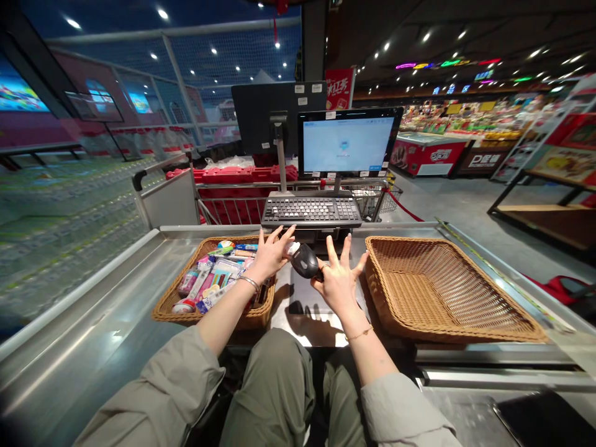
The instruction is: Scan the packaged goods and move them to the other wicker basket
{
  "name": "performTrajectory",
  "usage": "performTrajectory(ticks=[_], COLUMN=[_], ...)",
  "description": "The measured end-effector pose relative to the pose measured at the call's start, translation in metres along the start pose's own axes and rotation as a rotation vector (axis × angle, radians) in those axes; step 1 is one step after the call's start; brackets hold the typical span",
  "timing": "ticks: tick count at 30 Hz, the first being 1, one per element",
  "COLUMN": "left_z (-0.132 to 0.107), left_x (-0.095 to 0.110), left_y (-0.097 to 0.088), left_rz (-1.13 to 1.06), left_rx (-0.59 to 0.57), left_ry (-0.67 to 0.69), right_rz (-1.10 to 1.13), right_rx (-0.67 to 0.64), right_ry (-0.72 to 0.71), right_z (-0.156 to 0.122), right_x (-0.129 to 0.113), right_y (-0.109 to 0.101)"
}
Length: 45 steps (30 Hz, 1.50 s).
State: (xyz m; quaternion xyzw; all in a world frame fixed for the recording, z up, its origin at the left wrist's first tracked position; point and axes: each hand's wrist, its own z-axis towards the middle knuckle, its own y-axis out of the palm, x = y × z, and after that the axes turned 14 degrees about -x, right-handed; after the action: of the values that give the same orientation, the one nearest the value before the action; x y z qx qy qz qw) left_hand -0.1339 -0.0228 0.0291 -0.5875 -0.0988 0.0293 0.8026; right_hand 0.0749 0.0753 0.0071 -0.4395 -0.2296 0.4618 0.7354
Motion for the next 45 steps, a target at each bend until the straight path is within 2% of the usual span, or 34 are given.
performTrajectory(ticks=[12, 23, 45], left_z=[0.0004, 0.0042, 0.0036], left_x=[0.0048, 0.0046, 0.0038], left_y=[-0.0067, -0.005, -0.007], left_rz=[0.252, 0.249, 0.243], left_rx=[-0.051, -0.038, -0.052], left_ry=[0.013, 0.022, 0.016], right_rz=[0.014, 0.032, 0.008], right_rx=[-0.007, 0.01, 0.018], right_ry=[-0.036, -0.08, -0.074], right_z=[-0.0008, -0.0009, -0.0009], right_x=[-0.0007, -0.0016, -0.0018], right_y=[-0.0019, -0.0017, -0.0002])
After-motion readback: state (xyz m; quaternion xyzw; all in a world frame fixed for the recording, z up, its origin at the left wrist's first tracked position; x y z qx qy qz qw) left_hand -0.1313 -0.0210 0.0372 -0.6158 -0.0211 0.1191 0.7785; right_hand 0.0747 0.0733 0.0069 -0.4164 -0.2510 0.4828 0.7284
